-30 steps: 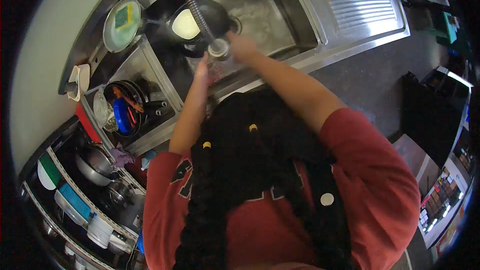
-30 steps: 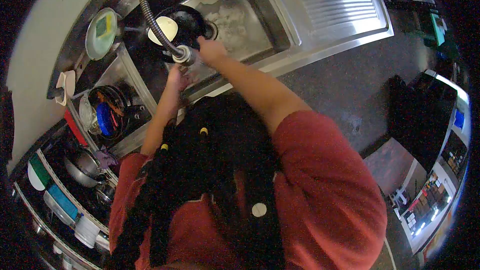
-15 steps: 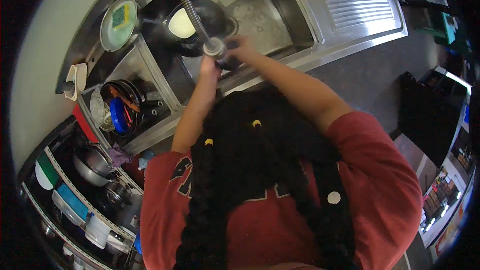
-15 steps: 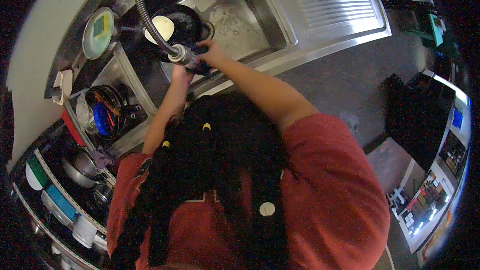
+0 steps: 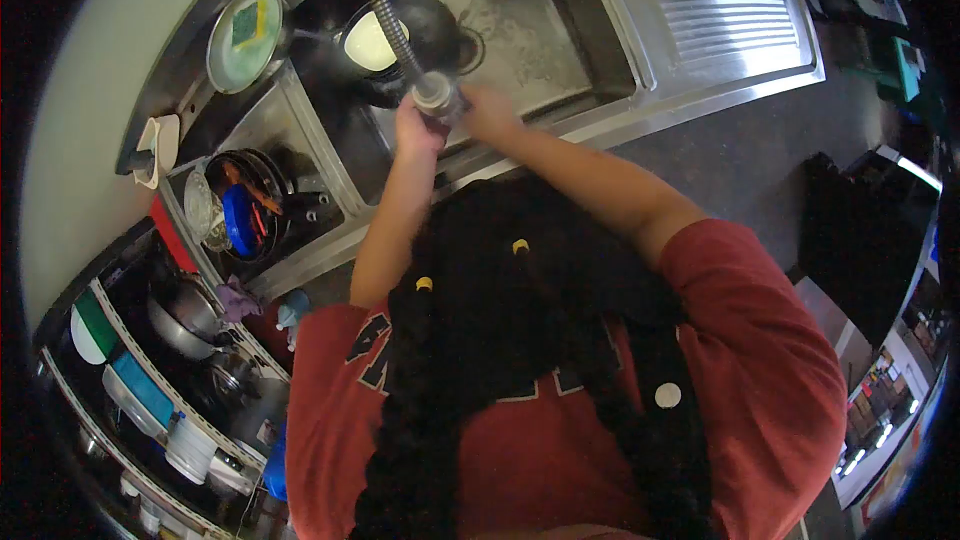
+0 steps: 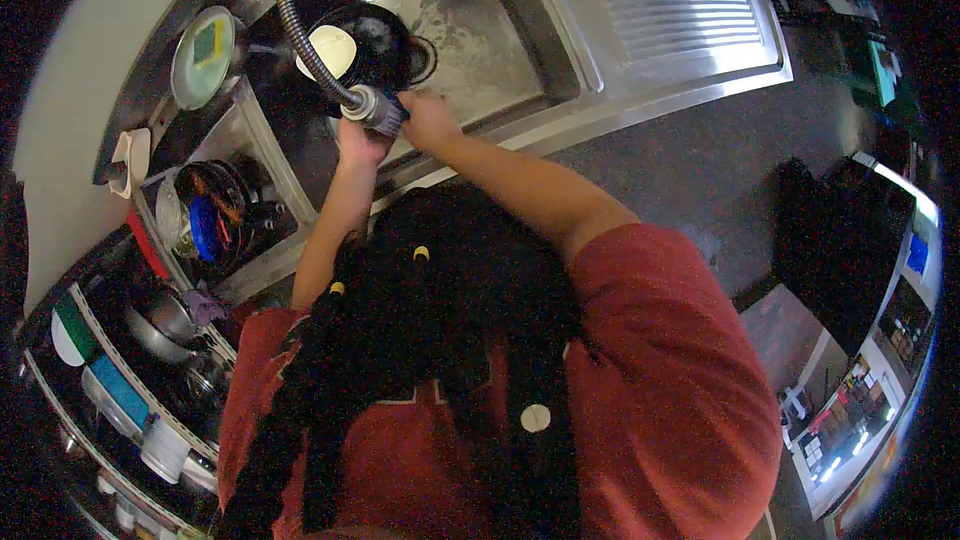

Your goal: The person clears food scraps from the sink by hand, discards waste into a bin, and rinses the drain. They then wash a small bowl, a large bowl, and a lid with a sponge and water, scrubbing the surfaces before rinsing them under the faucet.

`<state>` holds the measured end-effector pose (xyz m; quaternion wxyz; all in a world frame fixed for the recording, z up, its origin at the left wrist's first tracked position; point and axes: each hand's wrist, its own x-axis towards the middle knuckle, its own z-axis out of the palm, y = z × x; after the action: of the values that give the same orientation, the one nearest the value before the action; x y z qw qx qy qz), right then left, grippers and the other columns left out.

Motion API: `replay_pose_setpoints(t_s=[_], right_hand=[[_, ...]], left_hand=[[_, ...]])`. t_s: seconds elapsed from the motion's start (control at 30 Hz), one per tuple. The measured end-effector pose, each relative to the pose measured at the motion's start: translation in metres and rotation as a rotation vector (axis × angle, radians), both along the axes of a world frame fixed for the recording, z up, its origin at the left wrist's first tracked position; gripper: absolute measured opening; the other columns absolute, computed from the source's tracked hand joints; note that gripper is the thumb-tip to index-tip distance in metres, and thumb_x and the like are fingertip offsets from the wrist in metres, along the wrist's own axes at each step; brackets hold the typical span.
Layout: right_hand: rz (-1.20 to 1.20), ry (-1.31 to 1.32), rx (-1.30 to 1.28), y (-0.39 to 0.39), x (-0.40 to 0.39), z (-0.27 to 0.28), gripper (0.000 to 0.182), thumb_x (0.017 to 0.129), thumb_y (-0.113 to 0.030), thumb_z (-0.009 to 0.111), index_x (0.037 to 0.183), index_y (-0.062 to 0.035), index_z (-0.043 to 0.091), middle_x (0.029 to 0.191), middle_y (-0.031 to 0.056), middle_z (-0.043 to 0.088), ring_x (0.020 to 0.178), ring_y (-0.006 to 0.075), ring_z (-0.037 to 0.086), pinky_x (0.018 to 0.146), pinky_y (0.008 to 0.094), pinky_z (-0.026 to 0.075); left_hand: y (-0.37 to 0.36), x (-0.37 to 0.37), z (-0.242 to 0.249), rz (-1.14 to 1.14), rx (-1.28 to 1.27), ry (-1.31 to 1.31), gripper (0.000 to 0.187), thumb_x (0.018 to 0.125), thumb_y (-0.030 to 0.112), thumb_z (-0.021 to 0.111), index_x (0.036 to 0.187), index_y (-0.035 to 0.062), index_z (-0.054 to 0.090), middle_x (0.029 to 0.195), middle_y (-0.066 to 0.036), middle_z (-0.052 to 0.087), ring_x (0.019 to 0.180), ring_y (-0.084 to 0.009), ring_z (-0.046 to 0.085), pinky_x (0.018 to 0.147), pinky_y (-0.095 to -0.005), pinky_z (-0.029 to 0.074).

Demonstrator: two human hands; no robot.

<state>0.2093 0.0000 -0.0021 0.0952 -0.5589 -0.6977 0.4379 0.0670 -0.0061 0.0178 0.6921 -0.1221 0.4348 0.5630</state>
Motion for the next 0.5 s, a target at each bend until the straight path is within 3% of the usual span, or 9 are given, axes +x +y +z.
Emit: replay_pose_setpoints(t_s=[0.03, 0.13, 0.23, 0.3, 0.33, 0.37, 0.4, 0.43, 0.5], right_hand=[[0.006, 0.0, -0.001, -0.002, 0.004, -0.004, 0.05, 0.074, -0.015, 0.07, 0.123, -0.0136, 0.058, 0.12, 0.0154, 0.062, 0.12, 0.0391, 0.053, 0.093, 0.0513, 0.046], [0.039, -0.118, 0.603, -0.005, 0.014, 0.001, 0.058, 0.071, -0.025, 0.076, 0.124, -0.0139, 0.057, 0.119, 0.0203, 0.062, 0.109, 0.0393, 0.059, 0.09, 0.0462, 0.049], [-0.111, -0.076, 0.215, 0.001, 0.02, 0.009, 0.066, 0.073, -0.012, 0.068, 0.135, -0.0123, 0.045, 0.12, 0.026, 0.056, 0.118, 0.04, 0.052, 0.096, 0.0523, 0.045], [-0.381, 0.367, -0.644, 0.014, 0.023, 0.019, 0.061, 0.074, -0.013, 0.064, 0.131, -0.0081, 0.043, 0.12, 0.025, 0.053, 0.11, 0.0391, 0.054, 0.093, 0.052, 0.046], [-0.379, 0.365, -0.644, 0.016, 0.024, 0.01, 0.061, 0.074, -0.013, 0.064, 0.131, -0.0081, 0.043, 0.12, 0.025, 0.053, 0.11, 0.0391, 0.054, 0.093, 0.052, 0.046], [-0.463, 0.695, -1.017, 0.017, 0.025, -0.006, 0.055, 0.076, -0.017, 0.062, 0.127, -0.0071, 0.044, 0.117, 0.0222, 0.053, 0.105, 0.0374, 0.055, 0.088, 0.0521, 0.046], [-0.536, 1.03, -1.387, 0.019, 0.026, -0.016, 0.05, 0.078, -0.022, 0.061, 0.123, -0.0062, 0.046, 0.115, 0.0194, 0.053, 0.099, 0.0357, 0.055, 0.083, 0.0521, 0.046], [-0.535, 1.028, -1.388, 0.021, 0.024, -0.017, 0.05, 0.078, -0.022, 0.061, 0.123, -0.0062, 0.046, 0.115, 0.0194, 0.053, 0.099, 0.0357, 0.055, 0.083, 0.0521, 0.046], [-0.508, 0.819, -1.266, 0.022, 0.018, -0.02, 0.043, 0.09, -0.038, 0.055, 0.12, -0.0074, 0.047, 0.131, 0.0183, 0.045, 0.119, 0.0389, 0.046, 0.095, 0.0524, 0.041]], left_hand=[[0.0, -0.002, -0.005, -0.022, 0.025, -0.079, 0.024, 0.093, 0.029, 0.051, 0.1, 0.0089, 0.062, 0.098, -0.008, 0.065, 0.093, -0.0261, 0.062, 0.088, -0.0451, 0.051], [0.003, 0.003, 0.0, 0.06, 0.114, -0.248, 0.033, 0.092, 0.025, 0.05, 0.111, 0.0005, 0.061, 0.113, -0.017, 0.065, 0.104, -0.0306, 0.062, 0.088, -0.0475, 0.051], [0.01, 0.018, 0.016, 0.02, 0.16, -0.058, 0.036, 0.094, 0.03, 0.049, 0.114, 0.0035, 0.062, 0.112, -0.015, 0.066, 0.101, -0.0268, 0.063, 0.085, -0.0429, 0.052], [0.013, 0.007, -0.049, -0.072, 0.237, 0.116, 0.033, 0.093, 0.028, 0.054, 0.114, 0.0046, 0.062, 0.109, -0.013, 0.067, 0.098, -0.0241, 0.064, 0.084, -0.0398, 0.051], [0.014, 0.002, -0.072, -0.168, 0.315, 0.294, 0.03, 0.091, 0.026, 0.059, 0.114, 0.0057, 0.063, 0.105, -0.011, 0.068, 0.096, -0.0215, 0.064, 0.083, -0.0367, 0.051], [0.014, 0.007, -0.063, -0.166, 0.315, 0.294, 0.03, 0.091, 0.026, 0.059, 0.114, 0.0057, 0.063, 0.105, -0.011, 0.068, 0.096, -0.0215, 0.064, 0.083, -0.0367, 0.051], [0.013, 0.015, -0.043, -0.279, 0.432, 0.661, 0.025, 0.084, 0.016, 0.068, 0.106, 0.0057, 0.063, 0.1, -0.008, 0.066, 0.092, -0.0196, 0.062, 0.081, -0.0348, 0.051], [0.012, 0.021, -0.027, -0.392, 0.543, 1.031, 0.026, 0.076, 0.005, 0.077, 0.099, 0.0057, 0.064, 0.095, -0.005, 0.065, 0.089, -0.0178, 0.061, 0.079, -0.0329, 0.051], [0.006, 0.022, -0.014, -0.395, 0.574, 1.19, 0.025, 0.076, 0.005, 0.078, 0.096, 0.0059, 0.063, 0.092, -0.005, 0.064, 0.086, -0.0156, 0.06, 0.078, -0.0301, 0.05]])
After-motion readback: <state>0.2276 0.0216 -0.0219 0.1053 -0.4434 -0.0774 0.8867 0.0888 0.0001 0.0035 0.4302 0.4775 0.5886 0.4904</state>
